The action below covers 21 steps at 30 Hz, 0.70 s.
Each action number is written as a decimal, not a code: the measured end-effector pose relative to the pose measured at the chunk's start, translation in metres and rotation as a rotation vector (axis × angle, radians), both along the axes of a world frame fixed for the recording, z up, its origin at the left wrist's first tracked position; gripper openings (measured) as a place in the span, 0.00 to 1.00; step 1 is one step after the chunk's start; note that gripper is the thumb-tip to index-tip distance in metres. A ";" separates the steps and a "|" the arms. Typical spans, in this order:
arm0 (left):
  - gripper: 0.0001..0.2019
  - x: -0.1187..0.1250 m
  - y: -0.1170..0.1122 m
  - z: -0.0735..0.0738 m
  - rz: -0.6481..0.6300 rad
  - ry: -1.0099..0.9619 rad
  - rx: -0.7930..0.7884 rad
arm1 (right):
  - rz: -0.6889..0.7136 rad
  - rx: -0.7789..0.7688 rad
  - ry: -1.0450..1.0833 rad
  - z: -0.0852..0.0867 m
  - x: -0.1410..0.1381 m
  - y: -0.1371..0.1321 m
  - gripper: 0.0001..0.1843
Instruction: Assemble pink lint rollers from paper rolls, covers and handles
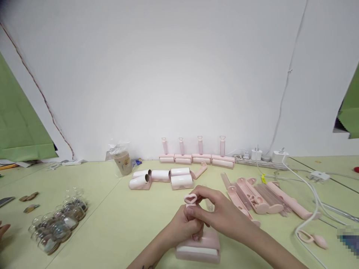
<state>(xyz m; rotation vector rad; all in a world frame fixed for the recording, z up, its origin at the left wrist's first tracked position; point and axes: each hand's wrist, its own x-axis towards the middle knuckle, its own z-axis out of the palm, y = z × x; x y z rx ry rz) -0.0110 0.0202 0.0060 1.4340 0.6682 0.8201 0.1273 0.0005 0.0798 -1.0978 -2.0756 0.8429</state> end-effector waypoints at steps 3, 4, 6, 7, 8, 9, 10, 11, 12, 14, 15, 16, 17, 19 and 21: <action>0.08 0.001 0.001 -0.001 0.004 -0.014 -0.009 | 0.011 -0.044 0.016 -0.003 -0.004 0.004 0.12; 0.07 0.001 0.001 -0.001 0.003 -0.020 -0.018 | 0.036 -0.038 0.031 -0.005 -0.005 0.006 0.12; 0.07 0.001 0.002 -0.001 0.002 -0.029 -0.041 | 0.076 0.017 0.078 -0.009 -0.008 0.008 0.13; 0.06 0.001 0.002 -0.002 0.003 -0.031 -0.052 | 0.075 0.052 0.105 -0.012 -0.009 0.008 0.13; 0.04 0.001 0.002 -0.002 0.006 -0.031 -0.059 | 0.072 0.078 0.129 -0.015 -0.010 0.008 0.13; 0.03 0.001 0.003 -0.003 0.013 -0.031 -0.063 | 0.069 0.091 0.149 -0.018 -0.011 0.008 0.13; 0.03 0.002 0.003 -0.004 0.020 -0.029 -0.062 | 0.066 0.093 0.164 -0.021 -0.012 0.008 0.12; 0.05 0.002 0.003 -0.005 0.028 -0.028 -0.059 | 0.064 0.086 0.176 -0.024 -0.013 0.007 0.12; 0.07 0.003 0.004 -0.005 0.030 -0.026 -0.055 | 0.062 0.076 0.187 -0.026 -0.013 0.006 0.12; 0.08 0.004 0.004 -0.005 0.020 -0.021 -0.057 | 0.052 0.051 0.202 -0.028 -0.013 0.005 0.12; 0.08 0.003 0.003 -0.002 0.003 -0.016 -0.064 | 0.054 0.034 0.203 -0.027 -0.013 0.004 0.13; 0.08 0.000 0.002 0.002 -0.012 -0.008 -0.074 | 0.071 0.017 0.197 -0.024 -0.012 0.004 0.13; 0.09 -0.005 -0.001 0.008 -0.018 0.003 -0.086 | 0.105 0.003 0.178 -0.020 -0.010 0.005 0.12; 0.10 -0.028 -0.009 0.028 0.010 0.027 -0.108 | 0.178 -0.013 0.112 -0.010 -0.008 0.008 0.11; 0.13 -0.066 -0.022 0.055 0.084 0.042 -0.125 | 0.212 -0.023 0.028 -0.001 -0.008 0.014 0.09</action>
